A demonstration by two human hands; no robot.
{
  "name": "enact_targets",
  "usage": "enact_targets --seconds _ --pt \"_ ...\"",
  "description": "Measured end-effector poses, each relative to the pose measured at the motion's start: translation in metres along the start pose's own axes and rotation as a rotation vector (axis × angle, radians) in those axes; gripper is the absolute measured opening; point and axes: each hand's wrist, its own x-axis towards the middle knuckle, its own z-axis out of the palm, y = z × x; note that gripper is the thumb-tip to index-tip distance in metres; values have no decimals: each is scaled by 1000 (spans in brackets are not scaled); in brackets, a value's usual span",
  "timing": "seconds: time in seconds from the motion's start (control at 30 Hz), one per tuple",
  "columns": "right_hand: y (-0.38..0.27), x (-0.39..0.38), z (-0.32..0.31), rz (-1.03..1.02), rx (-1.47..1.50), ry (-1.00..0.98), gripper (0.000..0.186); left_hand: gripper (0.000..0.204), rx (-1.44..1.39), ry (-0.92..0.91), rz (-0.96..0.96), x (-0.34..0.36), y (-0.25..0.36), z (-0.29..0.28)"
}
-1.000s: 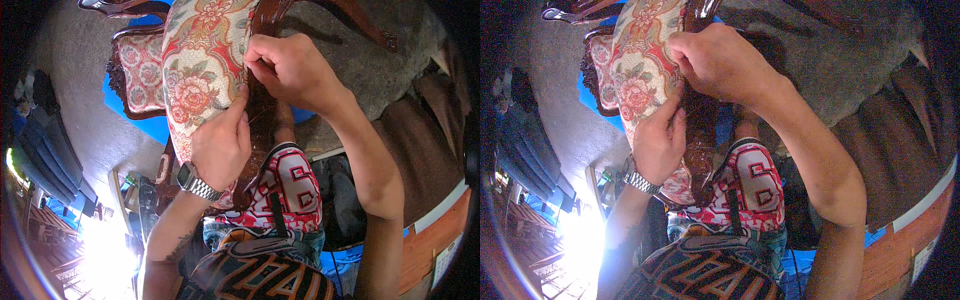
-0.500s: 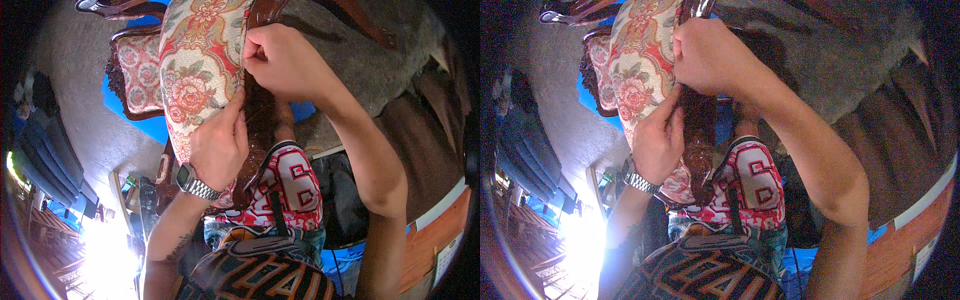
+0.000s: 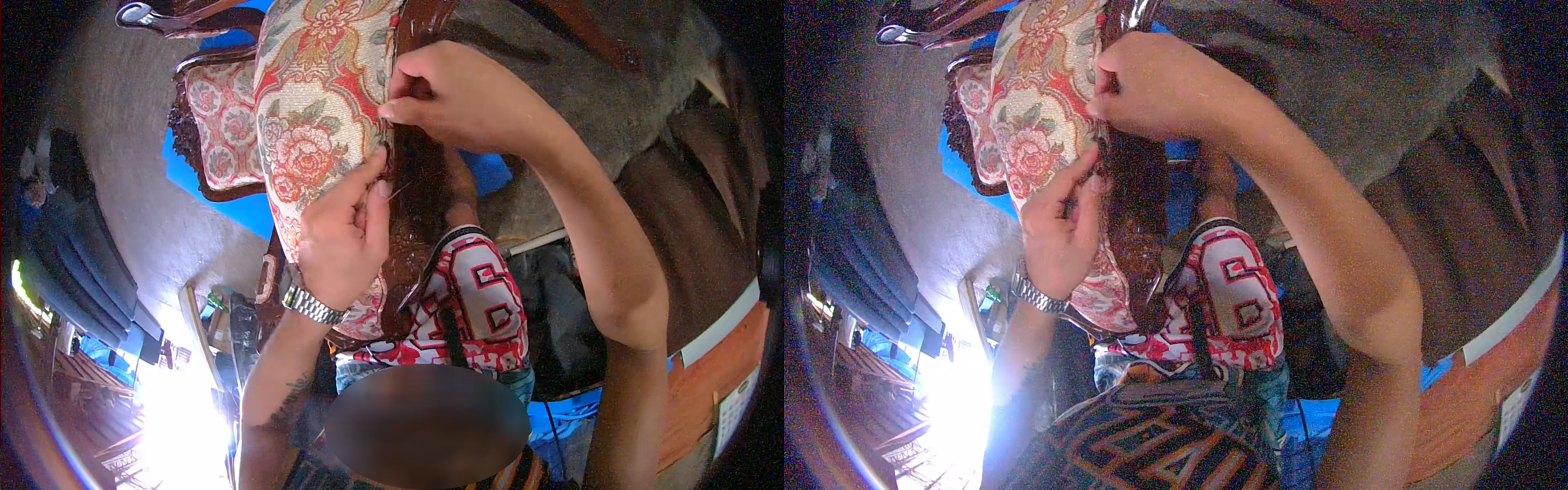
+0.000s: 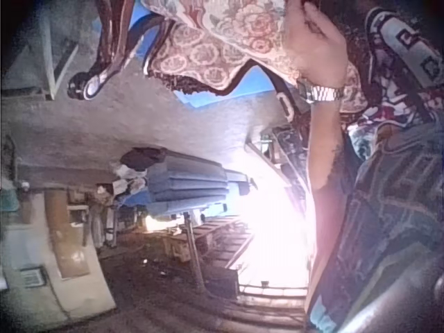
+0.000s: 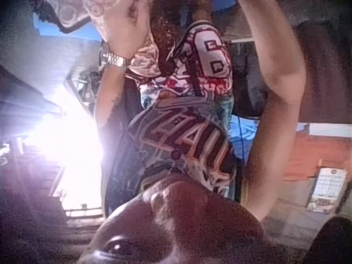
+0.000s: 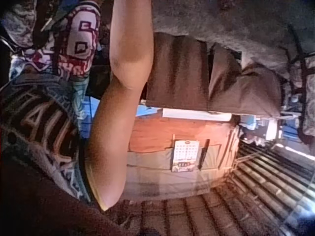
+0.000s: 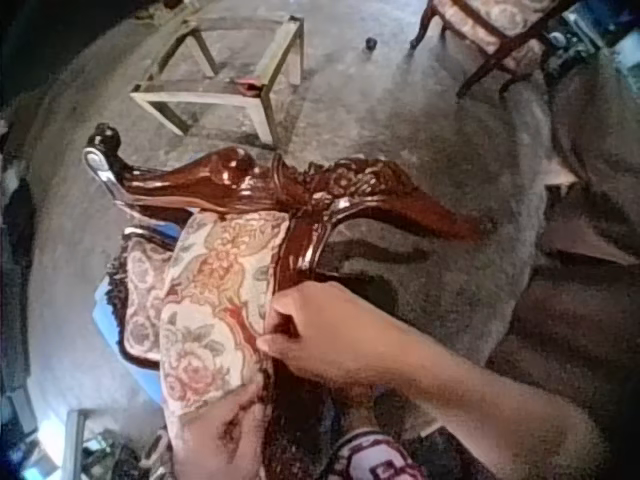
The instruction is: The person uses a needle and thread to hand-sew trim onto the wooden frame of a chair, then uses a small blade to trim excess fabric along the seam.
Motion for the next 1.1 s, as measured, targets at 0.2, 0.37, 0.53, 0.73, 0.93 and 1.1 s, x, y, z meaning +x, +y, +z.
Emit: enact_targets --seconds 0.2,0.37,0.53,0.73,0.93,1.1 --pt "14 -20 4 -327 -38 204 19 26 -171 -1 -78 0 -2 -3" --pt "12 -7 9 -538 -404 336 16 27 -309 -28 -197 1 -2 -5" --pt "2 -3 -5 -486 -515 166 14 27 -337 -43 -219 3 -3 -7" --pt "-1 4 -7 -535 -547 119 15 28 -384 -48 -244 1 -5 -8" --pt "1 26 -19 -444 -132 -49 16 27 -419 -67 -265 4 -3 -9" --pt "9 29 -14 -518 -35 -72 8 28 -442 -67 -291 4 -4 -7"
